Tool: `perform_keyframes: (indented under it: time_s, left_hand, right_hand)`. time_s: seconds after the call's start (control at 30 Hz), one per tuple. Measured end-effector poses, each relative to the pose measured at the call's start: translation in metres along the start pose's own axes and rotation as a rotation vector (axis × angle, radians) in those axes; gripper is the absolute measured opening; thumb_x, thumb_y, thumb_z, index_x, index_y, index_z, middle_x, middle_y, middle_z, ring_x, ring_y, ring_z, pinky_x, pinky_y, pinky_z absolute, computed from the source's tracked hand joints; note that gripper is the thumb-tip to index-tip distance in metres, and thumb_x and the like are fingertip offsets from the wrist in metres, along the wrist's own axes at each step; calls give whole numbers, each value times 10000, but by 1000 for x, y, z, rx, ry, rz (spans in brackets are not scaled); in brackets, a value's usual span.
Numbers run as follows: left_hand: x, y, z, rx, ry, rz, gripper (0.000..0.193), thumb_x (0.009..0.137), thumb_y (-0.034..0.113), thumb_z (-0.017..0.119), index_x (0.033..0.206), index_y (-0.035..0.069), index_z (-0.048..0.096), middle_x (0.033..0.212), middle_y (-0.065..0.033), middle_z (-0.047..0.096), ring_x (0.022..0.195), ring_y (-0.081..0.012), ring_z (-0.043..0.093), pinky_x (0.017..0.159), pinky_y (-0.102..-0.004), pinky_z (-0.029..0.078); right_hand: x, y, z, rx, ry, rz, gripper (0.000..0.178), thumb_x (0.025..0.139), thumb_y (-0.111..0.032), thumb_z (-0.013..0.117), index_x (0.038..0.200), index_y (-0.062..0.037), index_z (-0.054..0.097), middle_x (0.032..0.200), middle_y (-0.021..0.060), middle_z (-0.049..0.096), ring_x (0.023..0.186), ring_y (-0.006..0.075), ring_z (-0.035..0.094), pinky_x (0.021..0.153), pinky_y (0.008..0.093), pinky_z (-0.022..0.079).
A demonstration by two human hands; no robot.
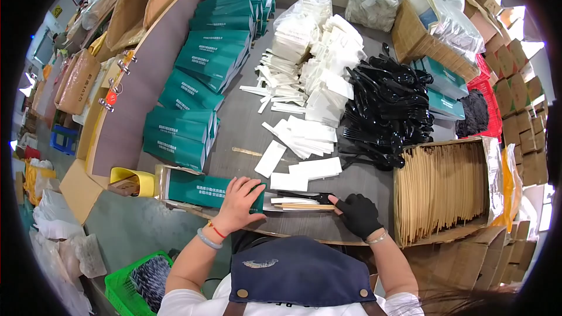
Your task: Insert pairs of chopsticks into paper sleeves and organize them in a container.
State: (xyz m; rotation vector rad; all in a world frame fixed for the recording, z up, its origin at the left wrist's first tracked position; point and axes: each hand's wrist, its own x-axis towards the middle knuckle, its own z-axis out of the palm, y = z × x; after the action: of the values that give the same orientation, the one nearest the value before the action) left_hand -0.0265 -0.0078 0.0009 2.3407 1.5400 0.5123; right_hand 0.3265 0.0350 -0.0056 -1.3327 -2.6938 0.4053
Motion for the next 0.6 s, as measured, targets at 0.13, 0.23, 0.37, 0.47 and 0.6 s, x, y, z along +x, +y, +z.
perform_keyframes:
  time_s: [0.13, 0.23, 0.37, 0.47, 0.6]
  left_hand:
    - [6, 3, 11, -98, 29, 16, 712, 580, 293, 863, 1192, 53, 591, 1231, -72, 547, 1116, -313, 492, 974, -460, 396]
    - [22, 27, 28, -114, 33, 85, 713, 559, 272, 870, 1180, 59, 592, 1196, -69, 546, 1108, -311, 492, 964, -447, 399]
    - [24, 30, 21, -54, -28, 61, 776, 554, 253, 866, 1238, 72, 547, 1202, -73, 525, 1119, -302, 484, 981, -438, 369]
    - [31, 34, 27, -30, -17, 80, 760, 562, 236, 863, 1235, 73, 552, 1196, -74, 529, 1115, -287, 488, 951, -424, 379]
    - [41, 35, 32, -25, 25, 144, 644, 666, 221, 772, 1260, 102, 553, 1178, -75, 533, 1070, -277, 501, 915, -410, 394]
  right_hand:
    - [20, -20, 12, -13, -72, 28, 380, 840, -187, 680, 1209, -274, 648, 793, 73, 595, 759, 273, 599, 610, 396, 486]
    - [35, -47, 38, 380, 128, -107, 290, 818, -153, 700, 1108, -169, 688, 929, 83, 666, 853, 296, 626, 716, 388, 520]
    - [21, -25, 23, 361, 74, 164, 113, 776, -121, 739, 888, -113, 729, 907, 88, 668, 851, 279, 633, 731, 379, 522]
    - [23, -34, 41, 576, 145, 247, 94, 779, -120, 738, 867, -99, 713, 882, 96, 655, 835, 270, 631, 728, 362, 518]
    - [50, -84, 41, 849, 136, 156, 355, 747, -179, 784, 1040, -67, 617, 989, 108, 613, 880, 285, 626, 757, 371, 515]
